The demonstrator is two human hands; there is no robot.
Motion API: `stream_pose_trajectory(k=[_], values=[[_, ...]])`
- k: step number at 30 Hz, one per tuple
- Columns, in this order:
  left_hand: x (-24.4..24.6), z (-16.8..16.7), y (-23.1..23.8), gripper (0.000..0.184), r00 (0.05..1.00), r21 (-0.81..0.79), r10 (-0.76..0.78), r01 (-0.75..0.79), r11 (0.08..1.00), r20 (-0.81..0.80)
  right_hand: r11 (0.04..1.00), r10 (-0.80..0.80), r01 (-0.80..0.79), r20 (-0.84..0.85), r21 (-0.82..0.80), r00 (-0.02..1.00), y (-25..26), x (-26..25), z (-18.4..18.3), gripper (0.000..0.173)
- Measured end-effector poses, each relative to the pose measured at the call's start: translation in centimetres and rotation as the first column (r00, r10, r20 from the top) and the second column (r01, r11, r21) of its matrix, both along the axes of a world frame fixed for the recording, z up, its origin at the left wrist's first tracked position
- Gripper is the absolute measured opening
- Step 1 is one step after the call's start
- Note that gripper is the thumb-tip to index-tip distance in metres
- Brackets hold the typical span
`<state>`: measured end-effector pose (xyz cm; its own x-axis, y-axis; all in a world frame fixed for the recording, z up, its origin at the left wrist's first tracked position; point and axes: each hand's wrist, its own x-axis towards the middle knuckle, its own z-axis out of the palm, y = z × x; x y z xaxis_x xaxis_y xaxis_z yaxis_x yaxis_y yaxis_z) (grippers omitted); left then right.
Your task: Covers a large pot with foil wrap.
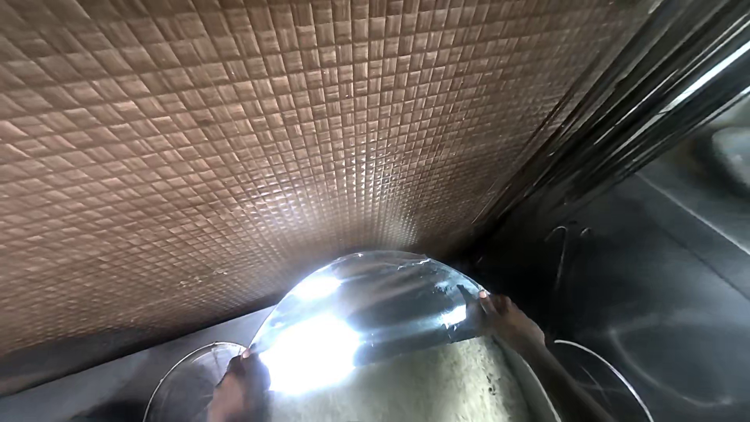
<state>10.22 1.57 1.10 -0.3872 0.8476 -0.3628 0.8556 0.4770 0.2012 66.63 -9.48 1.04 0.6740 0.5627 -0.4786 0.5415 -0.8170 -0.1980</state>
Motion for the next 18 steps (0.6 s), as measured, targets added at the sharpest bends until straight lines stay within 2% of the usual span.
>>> stream_pose_trajectory(k=[2, 4, 6, 8, 10, 12, 14, 15, 18], values=[[-0.8, -0.5, 0.8, 0.071, 0.999, -0.036, -0.004, 0.006, 0.999, 0.04, 0.999, 0.017, -0.02, -0.078, -0.032, 0.997, 0.4, 1.6, -0.1, 0.091], [-1.7, 0.0, 1.7, 0.08, 0.994, -0.084, -0.053, 0.061, 0.995, 0.097, 0.992, 0.095, -0.103, -0.102, -0.078, 0.99, 1.3, 2.1, 1.6, 0.096], [-0.9, 1.3, 3.0, 0.082, 0.988, -0.097, -0.144, 0.148, 0.984, 0.05, 0.97, 0.235, -0.231, 0.037, -0.08, 0.971, 3.4, 0.3, 4.1, 0.085], [2.7, 3.2, 4.9, 0.074, 0.956, 0.038, -0.293, 0.293, 0.955, -0.009, 0.906, 0.403, -0.419, 0.174, 0.066, 0.899, 6.3, -2.7, 5.3, 0.072], [7.6, 4.2, 7.3, 0.063, 0.828, 0.194, -0.561, 0.55, 0.812, -0.001, 0.743, 0.595, -0.623, 0.185, 0.245, 0.782, 10.2, -6.6, 5.5, 0.066], [13.2, 3.8, 10.0, 0.062, 0.617, 0.266, -0.787, 0.753, 0.602, 0.033, 0.57, 0.748, -0.754, 0.174, 0.326, 0.641, 14.5, -10.2, 4.8, 0.066], [18.1, 2.3, 12.6, 0.063, 0.468, 0.262, -0.884, 0.851, 0.455, 0.014, 0.514, 0.817, -0.779, 0.07, 0.36, 0.572, 18.6, -12.8, 4.0, 0.062], [19.9, 1.7, 13.6, 0.061, 0.446, 0.256, -0.895, 0.865, 0.431, -0.003, 0.509, 0.83, -0.775, 0.027, 0.374, 0.557, 20.1, -13.6, 3.7, 0.06], [23.0, 3.1, 15.4, 0.053, 0.493, 0.056, -0.869, 0.867, 0.495, 0.049, 0.55, 0.82, -0.756, -0.059, 0.354, 0.569, 22.4, -15.1, 3.7, 0.055]])
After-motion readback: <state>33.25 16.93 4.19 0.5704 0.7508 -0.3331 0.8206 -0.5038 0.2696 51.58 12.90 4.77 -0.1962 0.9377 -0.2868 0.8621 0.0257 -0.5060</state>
